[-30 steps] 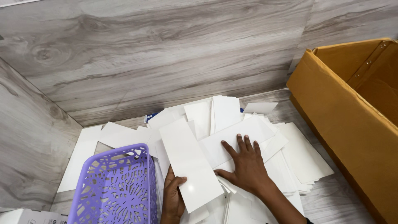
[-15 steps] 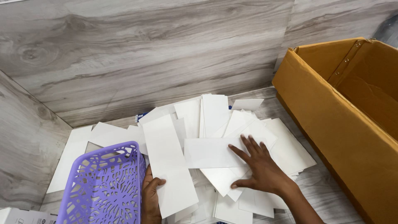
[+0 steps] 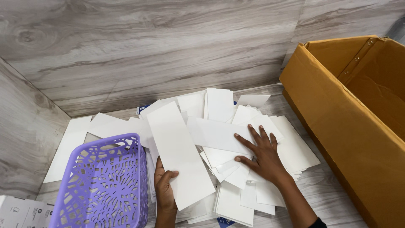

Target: The person gathers white rectangular papers from a pile on the floor, stacks them, and places them into a cardboard box. The person repeats this process multiple times, organizing the papers into neat stacks within the box.

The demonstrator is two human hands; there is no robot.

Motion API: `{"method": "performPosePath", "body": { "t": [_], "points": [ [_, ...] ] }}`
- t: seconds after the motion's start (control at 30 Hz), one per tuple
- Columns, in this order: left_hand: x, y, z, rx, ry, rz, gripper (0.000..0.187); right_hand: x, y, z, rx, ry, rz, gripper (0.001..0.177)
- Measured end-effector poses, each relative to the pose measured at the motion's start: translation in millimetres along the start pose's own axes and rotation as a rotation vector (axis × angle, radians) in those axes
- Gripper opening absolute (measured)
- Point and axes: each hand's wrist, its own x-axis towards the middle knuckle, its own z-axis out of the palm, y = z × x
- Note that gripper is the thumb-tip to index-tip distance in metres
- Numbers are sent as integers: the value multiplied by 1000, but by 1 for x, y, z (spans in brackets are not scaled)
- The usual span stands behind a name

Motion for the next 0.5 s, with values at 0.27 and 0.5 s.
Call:
{"method": "performPosePath", "body": {
  "t": [0.27,0.5],
  "points": [
    [-11,-23,42,53,36,-85,84,46,-19,14,12,56,168,90],
    [-16,-35,41,158,17,-147,86,75,-14,5,98,-149,411,125]
  ]
}}
